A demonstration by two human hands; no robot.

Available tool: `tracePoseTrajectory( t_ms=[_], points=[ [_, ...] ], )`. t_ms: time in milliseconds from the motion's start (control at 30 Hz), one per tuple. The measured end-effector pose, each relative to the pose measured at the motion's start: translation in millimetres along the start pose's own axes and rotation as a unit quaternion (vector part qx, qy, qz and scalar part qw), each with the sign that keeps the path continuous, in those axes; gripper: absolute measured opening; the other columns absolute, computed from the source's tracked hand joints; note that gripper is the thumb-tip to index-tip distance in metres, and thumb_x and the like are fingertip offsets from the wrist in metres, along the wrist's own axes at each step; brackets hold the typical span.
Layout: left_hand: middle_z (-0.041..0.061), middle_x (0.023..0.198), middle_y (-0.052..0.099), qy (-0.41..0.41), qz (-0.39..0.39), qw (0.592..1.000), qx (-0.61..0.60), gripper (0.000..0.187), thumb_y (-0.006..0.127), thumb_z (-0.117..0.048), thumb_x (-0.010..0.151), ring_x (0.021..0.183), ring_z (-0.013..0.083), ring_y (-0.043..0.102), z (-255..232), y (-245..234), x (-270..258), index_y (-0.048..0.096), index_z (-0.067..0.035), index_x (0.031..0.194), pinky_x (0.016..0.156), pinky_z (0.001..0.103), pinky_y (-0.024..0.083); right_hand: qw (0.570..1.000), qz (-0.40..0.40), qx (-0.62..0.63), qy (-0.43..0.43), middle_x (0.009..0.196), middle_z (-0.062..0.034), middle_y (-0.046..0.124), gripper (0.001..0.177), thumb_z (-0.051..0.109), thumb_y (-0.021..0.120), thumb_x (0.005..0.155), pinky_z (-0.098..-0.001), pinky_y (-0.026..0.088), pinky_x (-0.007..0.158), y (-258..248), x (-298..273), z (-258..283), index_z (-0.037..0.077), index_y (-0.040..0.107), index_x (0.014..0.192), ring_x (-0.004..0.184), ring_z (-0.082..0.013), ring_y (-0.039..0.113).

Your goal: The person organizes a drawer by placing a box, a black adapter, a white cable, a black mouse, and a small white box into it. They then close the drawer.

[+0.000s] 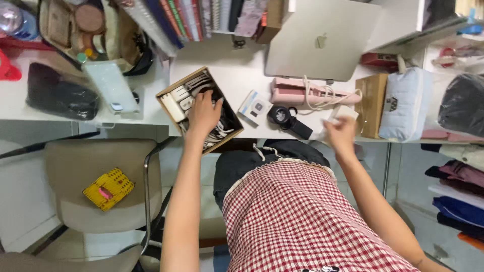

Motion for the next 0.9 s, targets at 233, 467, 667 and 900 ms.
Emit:
tracePoseTrajectory(
  t_ms=[233,467,667,900],
  points=[
    [0.026,0.153,0.04,-0.085,0.123,0.987,0.051,0.063,0.034,-0.052,0.106,0.141,0.0461,0.043,11.4,15.4,29.4,0.037,-0.01,0.153,0.115,0.063,0.027,0.848,0.044,0.354,0.392,0.155,-0.0433,0.01,0.139,0.044,0.093,0.09,-0.0761,0.041,0.099,-20.4,-12.0,-98.2,0.011,-0.022,0.159,0.142,-0.0547,0.04],
    [0.028,0.163,0.024,-0.123,0.217,0.968,0.021,0.08,0.018,-0.057,0.1,0.152,0.045,0.022,-0.8,-0.8,38.0,0.032,-0.002,0.156,0.118,0.071,0.008,0.791,0.177,0.473,0.346,0.151,-0.0261,0.027,0.071,0.028,0.075,0.1,-0.0494,0.044,0.117,1.7,-5.8,-132.4,-0.002,0.031,0.148,0.144,-0.039,0.045],
    [0.032,0.156,0.037,-0.047,0.208,0.976,-0.035,0.073,0.015,-0.043,0.101,0.146,0.0513,0.032,-30.1,-29.6,8.3,0.037,0.005,0.152,0.12,0.068,0.013,0.78,0.121,0.506,0.348,0.146,-0.0264,0.023,0.074,0.025,0.082,0.1,-0.0539,0.048,0.116,-20.2,7.6,-141.3,0.001,0.028,0.145,0.142,-0.0416,0.049],
    [0.024,0.153,0.042,-0.067,0.141,0.986,0.054,0.066,0.027,-0.049,0.1,0.139,0.0455,0.046,9.9,12.0,29.5,0.038,-0.015,0.155,0.113,0.055,0.037,0.81,0.14,0.468,0.324,0.13,-0.0163,0.027,0.079,0.032,0.084,0.101,-0.0533,0.057,0.108,-43.9,17.7,-157.8,-0.002,0.026,0.141,0.132,-0.0373,0.054]
  ],
)
Point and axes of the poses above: each hand's wrist, its own x-axis towards the middle knuckle, its own y-axis out of the palm, z = x × y, the point moved 2 cm from there along x, towards the middle knuckle
